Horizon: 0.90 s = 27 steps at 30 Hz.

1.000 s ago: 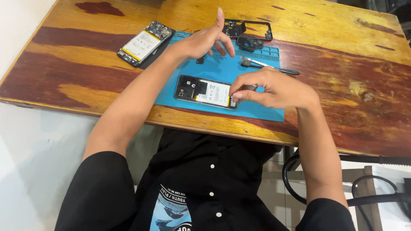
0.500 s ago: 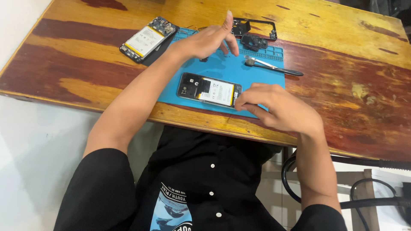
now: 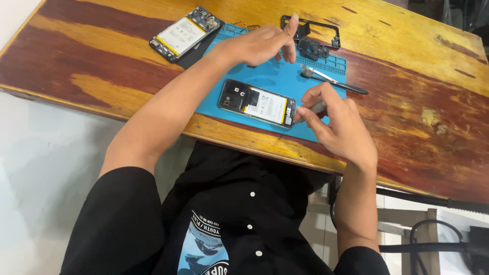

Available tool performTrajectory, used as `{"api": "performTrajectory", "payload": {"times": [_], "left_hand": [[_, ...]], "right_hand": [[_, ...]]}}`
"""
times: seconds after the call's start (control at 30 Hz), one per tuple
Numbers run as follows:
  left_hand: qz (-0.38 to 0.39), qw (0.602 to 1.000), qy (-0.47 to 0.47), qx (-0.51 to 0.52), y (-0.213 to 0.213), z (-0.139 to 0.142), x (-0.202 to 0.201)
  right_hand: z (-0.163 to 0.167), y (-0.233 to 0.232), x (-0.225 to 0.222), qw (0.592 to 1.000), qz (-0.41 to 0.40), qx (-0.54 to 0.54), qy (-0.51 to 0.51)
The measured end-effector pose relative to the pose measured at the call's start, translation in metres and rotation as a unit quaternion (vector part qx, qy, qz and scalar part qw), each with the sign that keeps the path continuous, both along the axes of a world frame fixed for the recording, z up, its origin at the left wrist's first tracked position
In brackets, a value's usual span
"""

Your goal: The person disassembles a smartphone, removes the battery and internal components, cleans parts with a brush, and reassembles the device using a screwdriver and tweezers. The person handles the phone casing, battery, and small internal parts throughout the process.

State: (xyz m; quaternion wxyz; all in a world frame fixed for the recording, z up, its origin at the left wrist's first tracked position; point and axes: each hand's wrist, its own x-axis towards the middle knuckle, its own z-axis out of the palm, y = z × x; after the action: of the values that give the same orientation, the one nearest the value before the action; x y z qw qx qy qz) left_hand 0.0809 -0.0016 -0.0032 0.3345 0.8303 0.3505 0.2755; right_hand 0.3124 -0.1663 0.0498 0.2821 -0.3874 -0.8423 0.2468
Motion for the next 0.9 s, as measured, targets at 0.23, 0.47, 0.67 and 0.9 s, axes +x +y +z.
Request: {"api": "performTrajectory", "payload": {"times": [0.23, 0.47, 0.67, 0.9], "left_hand": [[0.010, 0.999, -0.012, 0.041, 0.005, -0.006, 0.001], [0.074, 0.984, 0.082, 0.140, 0.000, -0.008, 0.001], [0.070, 0.984, 0.065, 0.151, -0.001, -0.006, -0.002], [0.074, 0.977, 0.073, 0.186, -0.002, -0.006, -0.001]], "right_hand": [[-0.002, 0.003, 0.003, 1.000, 0.020, 0.020, 0.011], [-0.003, -0.002, 0.000, 0.998, -0.043, 0.026, -0.043], [0.005, 0.000, 0.000, 0.999, 0.049, 0.021, 0.009], [0.008, -0.003, -0.006, 0.989, -0.087, 0.033, -0.119]]}}
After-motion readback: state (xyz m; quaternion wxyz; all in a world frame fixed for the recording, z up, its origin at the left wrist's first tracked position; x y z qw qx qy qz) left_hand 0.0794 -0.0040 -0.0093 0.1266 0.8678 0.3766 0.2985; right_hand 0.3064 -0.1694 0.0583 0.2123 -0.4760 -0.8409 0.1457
